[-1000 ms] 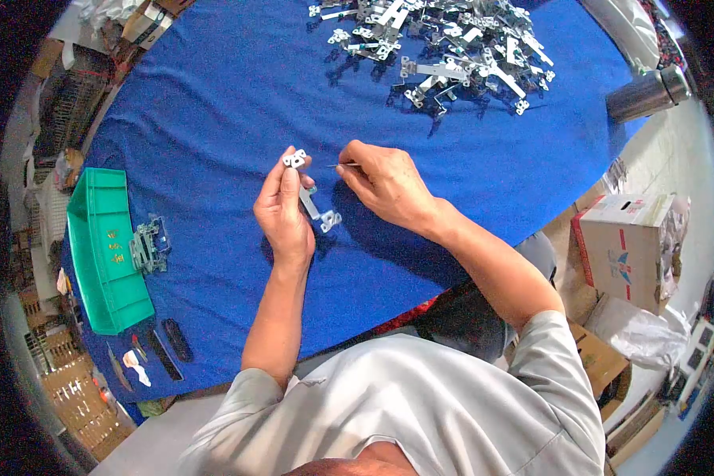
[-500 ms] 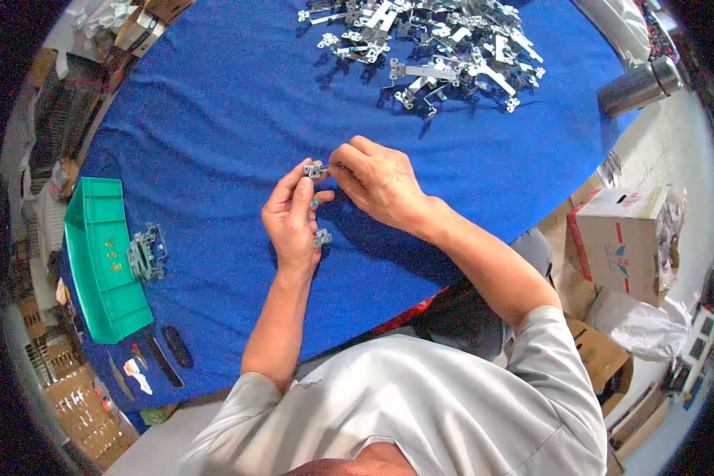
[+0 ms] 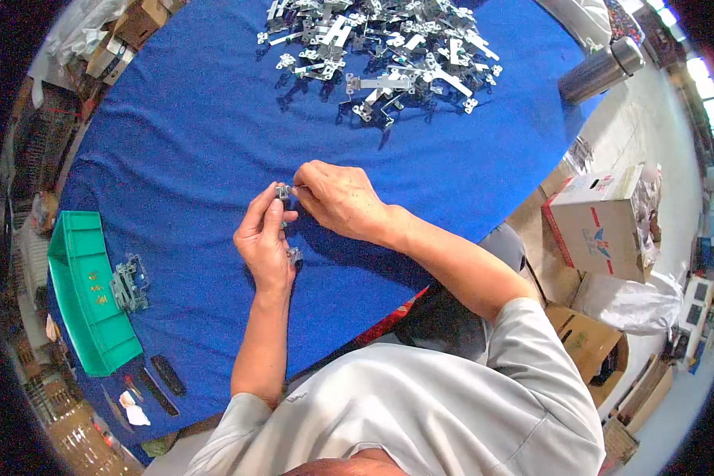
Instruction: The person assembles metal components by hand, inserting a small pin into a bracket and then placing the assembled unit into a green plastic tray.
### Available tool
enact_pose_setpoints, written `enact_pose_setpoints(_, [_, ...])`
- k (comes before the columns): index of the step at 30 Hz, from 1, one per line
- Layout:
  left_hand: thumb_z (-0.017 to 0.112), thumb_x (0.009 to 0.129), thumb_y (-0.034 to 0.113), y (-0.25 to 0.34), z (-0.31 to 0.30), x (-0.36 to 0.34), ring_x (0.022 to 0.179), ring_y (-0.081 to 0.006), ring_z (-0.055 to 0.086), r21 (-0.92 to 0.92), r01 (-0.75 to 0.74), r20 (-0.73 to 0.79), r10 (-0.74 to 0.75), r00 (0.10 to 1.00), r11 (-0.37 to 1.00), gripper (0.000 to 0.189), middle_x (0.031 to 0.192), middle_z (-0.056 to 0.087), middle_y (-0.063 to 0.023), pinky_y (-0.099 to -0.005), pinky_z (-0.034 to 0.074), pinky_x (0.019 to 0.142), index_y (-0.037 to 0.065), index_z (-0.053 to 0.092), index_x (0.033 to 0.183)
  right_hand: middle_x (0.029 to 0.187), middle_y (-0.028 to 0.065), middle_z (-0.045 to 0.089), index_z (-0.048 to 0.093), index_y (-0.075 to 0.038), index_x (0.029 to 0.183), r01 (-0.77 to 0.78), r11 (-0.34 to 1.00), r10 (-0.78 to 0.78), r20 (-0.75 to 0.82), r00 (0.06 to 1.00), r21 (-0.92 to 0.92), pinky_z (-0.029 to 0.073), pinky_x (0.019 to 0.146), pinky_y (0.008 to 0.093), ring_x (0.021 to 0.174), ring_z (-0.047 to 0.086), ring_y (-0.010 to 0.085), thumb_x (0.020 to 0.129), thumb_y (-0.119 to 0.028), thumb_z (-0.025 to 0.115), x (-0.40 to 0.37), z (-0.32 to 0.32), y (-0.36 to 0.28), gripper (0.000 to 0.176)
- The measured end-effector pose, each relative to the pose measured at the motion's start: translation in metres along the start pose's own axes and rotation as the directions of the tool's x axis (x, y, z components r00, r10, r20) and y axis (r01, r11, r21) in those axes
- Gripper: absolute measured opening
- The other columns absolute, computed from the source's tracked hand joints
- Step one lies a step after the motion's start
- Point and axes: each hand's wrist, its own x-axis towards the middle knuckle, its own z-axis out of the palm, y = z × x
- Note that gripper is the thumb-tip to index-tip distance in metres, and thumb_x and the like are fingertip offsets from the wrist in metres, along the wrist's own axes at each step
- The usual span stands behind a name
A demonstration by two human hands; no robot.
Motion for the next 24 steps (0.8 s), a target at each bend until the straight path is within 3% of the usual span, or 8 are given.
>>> enact_pose_setpoints(14, [0.058, 0.094, -0.002, -0.0022, -0.0018, 0.0004, 0.093, -0.0152, 0.066, 0.006, 0.015, 0.046, -0.016, 0.999, 1.0, 0.022, 0.114, 0.066, -0.0126, -0.0253, 0.06, 0.072, -0.004, 0.068, 0.114, 0.076, 0.015, 0.062, 0.055, -0.005, 0.092, -0.027, 0.999, 0.028, 0.034, 0.999, -0.038, 0.049, 0.059, 0.0469, 0.073, 0.064, 0.0367, 0.093, -0.022, 0.062, -0.0002, 0.0027, -0.0007, 0.018])
enact_pose_setpoints(24, [0.057, 0.096, -0.001, -0.0032, -0.0012, 0.0013, 0.094, -0.0151, 0.066, 0.08, -0.051, 0.081, 0.044, 0.996, 0.995, 0.023, 0.115, 0.065, -0.0124, -0.0259, 0.06, 0.073, -0.004, 0.066, 0.117, 0.074, 0.0164, 0.064, 0.056, -0.005, 0.089, -0.047, 0.997, 0.05, 0.046, 0.998, -0.061, 0.048, 0.055, 0.0469, 0.07, 0.065, 0.0378, 0.096, -0.026, 0.059, 0.0012, 0.0039, 0.003, 0.022])
